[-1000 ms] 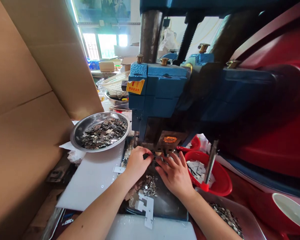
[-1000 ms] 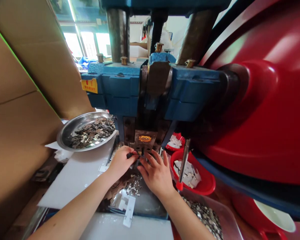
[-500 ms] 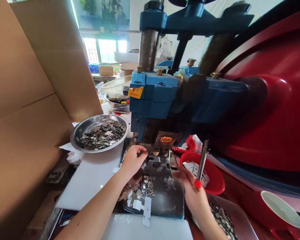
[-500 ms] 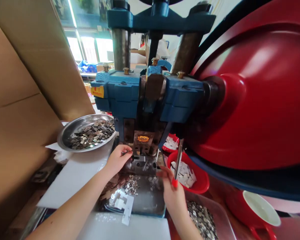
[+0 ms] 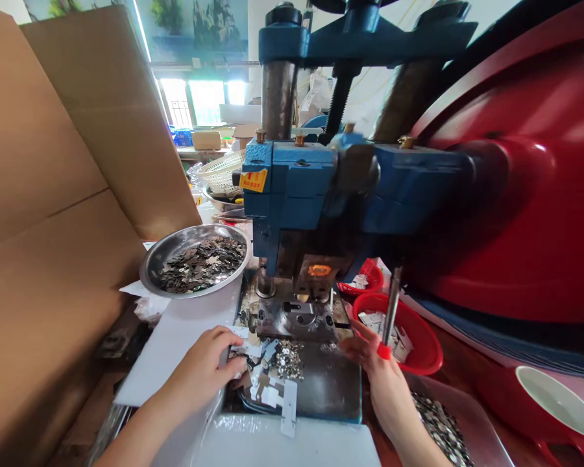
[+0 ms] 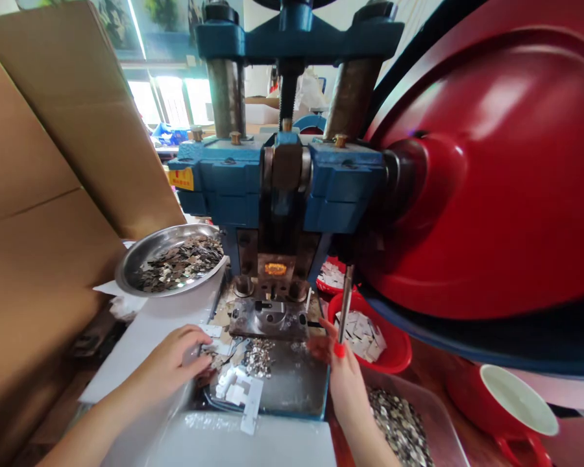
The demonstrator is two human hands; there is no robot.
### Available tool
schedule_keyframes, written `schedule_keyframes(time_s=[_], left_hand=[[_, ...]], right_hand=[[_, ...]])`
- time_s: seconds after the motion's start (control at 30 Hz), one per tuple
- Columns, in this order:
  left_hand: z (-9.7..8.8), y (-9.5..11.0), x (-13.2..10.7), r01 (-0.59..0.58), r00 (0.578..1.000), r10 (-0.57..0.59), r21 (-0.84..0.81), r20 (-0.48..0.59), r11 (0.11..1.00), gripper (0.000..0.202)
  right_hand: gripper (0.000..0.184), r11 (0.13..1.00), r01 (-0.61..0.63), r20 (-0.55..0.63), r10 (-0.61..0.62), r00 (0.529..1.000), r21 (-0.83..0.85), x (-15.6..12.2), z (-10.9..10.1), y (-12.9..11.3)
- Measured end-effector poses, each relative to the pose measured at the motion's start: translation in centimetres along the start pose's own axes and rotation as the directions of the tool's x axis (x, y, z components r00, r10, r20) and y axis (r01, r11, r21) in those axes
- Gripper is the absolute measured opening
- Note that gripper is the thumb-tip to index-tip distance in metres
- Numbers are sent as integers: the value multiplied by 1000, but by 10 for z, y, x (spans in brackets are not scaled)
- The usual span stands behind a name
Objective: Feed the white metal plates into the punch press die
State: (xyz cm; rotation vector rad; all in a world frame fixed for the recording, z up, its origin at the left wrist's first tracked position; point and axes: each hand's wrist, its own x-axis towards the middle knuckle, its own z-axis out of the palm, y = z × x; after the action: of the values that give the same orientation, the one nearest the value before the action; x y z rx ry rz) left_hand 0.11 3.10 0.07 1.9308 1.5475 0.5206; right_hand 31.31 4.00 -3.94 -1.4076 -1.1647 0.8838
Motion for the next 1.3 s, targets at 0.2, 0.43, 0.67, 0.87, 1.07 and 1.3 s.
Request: schedule_keyframes(time_s=[0.2, 0.43, 0.67, 0.87, 1.07, 1.3], left_hand=[[17, -1, -15, 22, 996, -35, 159, 77, 987, 19], [20, 15, -12, -48, 992, 27, 176, 121, 983, 10], [42, 50, -3, -248, 944, 201, 156, 263, 956, 34], [53, 57, -2, -206, 953, 150, 202, 264, 958, 48], [53, 58, -1, -38, 968, 64, -113, 242, 993, 25], [57, 38, 16, 256, 967, -162, -705, 199, 662, 23]], right_hand=[[33, 894, 191, 109, -160, 981, -404, 49, 51, -17], [41, 924, 40, -59, -68, 996, -381, 43, 3, -14], [33, 833, 94, 15, -102, 995, -545, -12, -19, 3], [19, 470, 590, 521, -282, 805, -656, -25, 35, -10], [20, 519, 565, 449, -343, 825, -642, -13, 35, -10], [19, 694, 483, 245, -420, 874, -534, 40, 61, -24]])
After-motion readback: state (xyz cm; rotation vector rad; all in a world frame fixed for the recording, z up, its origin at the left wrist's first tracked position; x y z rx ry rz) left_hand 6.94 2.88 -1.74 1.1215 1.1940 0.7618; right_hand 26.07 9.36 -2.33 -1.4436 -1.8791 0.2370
